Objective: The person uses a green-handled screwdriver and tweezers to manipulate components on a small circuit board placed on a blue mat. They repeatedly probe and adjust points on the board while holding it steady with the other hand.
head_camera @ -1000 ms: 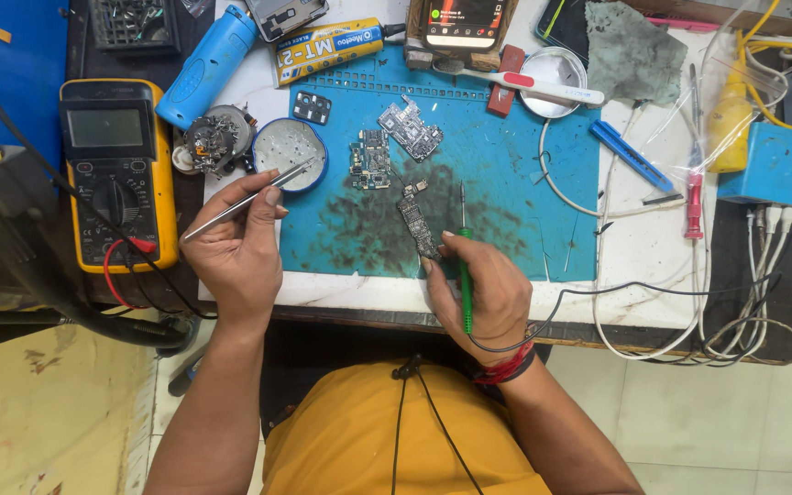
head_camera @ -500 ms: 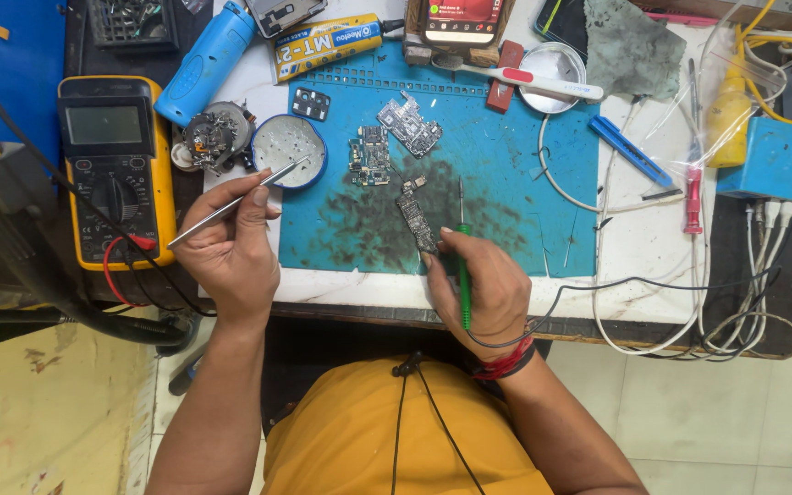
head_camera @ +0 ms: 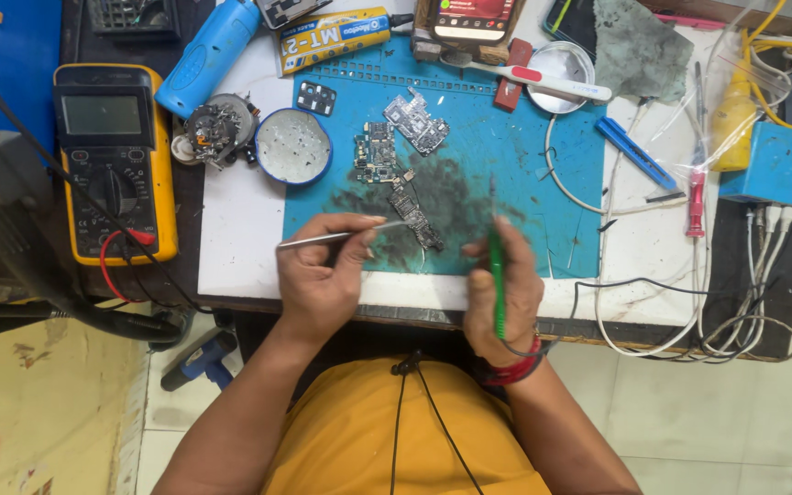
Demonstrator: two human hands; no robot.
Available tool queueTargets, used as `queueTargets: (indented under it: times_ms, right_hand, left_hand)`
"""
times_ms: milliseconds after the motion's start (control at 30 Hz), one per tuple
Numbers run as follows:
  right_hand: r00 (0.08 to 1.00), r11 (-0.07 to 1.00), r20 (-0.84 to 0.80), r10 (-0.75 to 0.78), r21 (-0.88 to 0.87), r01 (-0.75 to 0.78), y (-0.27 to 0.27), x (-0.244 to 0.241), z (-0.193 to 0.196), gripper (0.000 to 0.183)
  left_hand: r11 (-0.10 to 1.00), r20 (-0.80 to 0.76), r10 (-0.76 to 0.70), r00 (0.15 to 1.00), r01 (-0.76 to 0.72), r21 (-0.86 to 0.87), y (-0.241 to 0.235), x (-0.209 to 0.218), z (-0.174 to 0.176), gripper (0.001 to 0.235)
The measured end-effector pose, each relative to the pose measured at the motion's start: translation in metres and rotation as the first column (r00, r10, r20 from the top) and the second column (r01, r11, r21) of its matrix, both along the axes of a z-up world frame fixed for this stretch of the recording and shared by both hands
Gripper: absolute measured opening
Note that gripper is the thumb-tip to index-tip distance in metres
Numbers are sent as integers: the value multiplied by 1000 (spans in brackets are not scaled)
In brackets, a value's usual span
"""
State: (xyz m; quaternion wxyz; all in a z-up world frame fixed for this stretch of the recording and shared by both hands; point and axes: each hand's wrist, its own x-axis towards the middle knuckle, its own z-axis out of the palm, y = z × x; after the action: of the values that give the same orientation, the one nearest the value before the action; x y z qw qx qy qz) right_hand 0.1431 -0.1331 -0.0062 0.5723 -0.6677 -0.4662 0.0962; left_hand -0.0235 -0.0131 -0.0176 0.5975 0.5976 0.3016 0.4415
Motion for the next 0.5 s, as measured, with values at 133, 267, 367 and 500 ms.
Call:
queueTargets:
  times_ms: [133,267,367,500]
  right_hand:
    - [984,995,-174,48,90,-32,-12,3,-8,34]
    - [997,998,83,5,-66,1,-21,8,-8,15]
    - [997,998,71,-38,-53,42,-20,5,-10,13]
    - [998,999,64,-22,-38,25,-19,5,-8,11]
  left_hand:
    - [990,-103,-36,994,49,132,3,0,9,8]
    - [977,-166,-21,986,55,208,4,1,13,7]
    - [971,-169,-32,985,71,228,5,2,15,7]
    - [969,-207,-30,978,79,233,6,1,16,8]
